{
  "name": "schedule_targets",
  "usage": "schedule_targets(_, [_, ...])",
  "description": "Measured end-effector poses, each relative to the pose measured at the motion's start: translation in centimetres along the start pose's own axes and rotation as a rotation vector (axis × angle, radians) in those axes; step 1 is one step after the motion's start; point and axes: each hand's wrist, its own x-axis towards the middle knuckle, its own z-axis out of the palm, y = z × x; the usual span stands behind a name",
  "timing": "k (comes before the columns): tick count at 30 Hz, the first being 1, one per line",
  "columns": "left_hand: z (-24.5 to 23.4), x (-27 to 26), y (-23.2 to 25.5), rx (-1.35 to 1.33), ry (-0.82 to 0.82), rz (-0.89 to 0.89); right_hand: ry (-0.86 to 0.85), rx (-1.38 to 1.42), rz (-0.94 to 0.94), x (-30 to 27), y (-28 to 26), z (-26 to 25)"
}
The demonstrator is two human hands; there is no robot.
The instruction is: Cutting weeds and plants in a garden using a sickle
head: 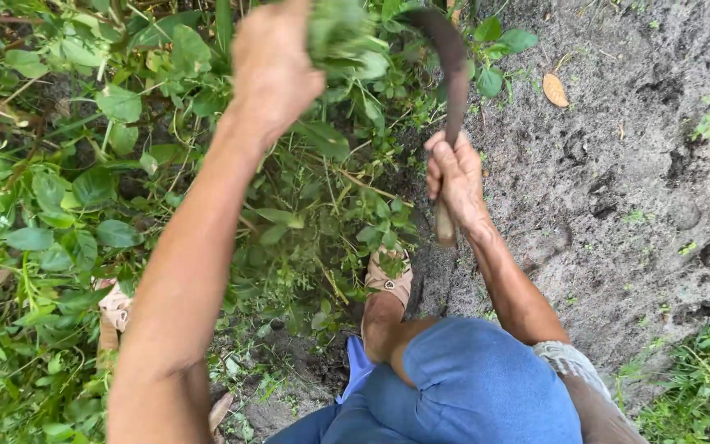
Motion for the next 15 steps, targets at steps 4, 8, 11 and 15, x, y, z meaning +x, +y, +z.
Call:
schedule_targets(4, [8.7, 3.3, -2.0, 0.449, -0.457, -0.211, 0.004, 0.222, -0.097, 1.2, -1.0, 0.3])
schedule_targets(8, [13.0, 3.0, -6.2, 0.864, -0.627, -0.191, -0.005, -0.003, -0.119, 1.7, -1.8, 1.0])
schedule_targets(11, [10.1, -1.1, -5.9, 0.759, -0.410, -0.002, -0.023, -0.141, 0.088, 3.5, -3.2, 3.3])
schedule_targets(15, [6.9, -5.0, -6.7, 0.401, -0.166, 0.227, -0.291, -0.265, 0.204, 6.6, -2.4, 6.2])
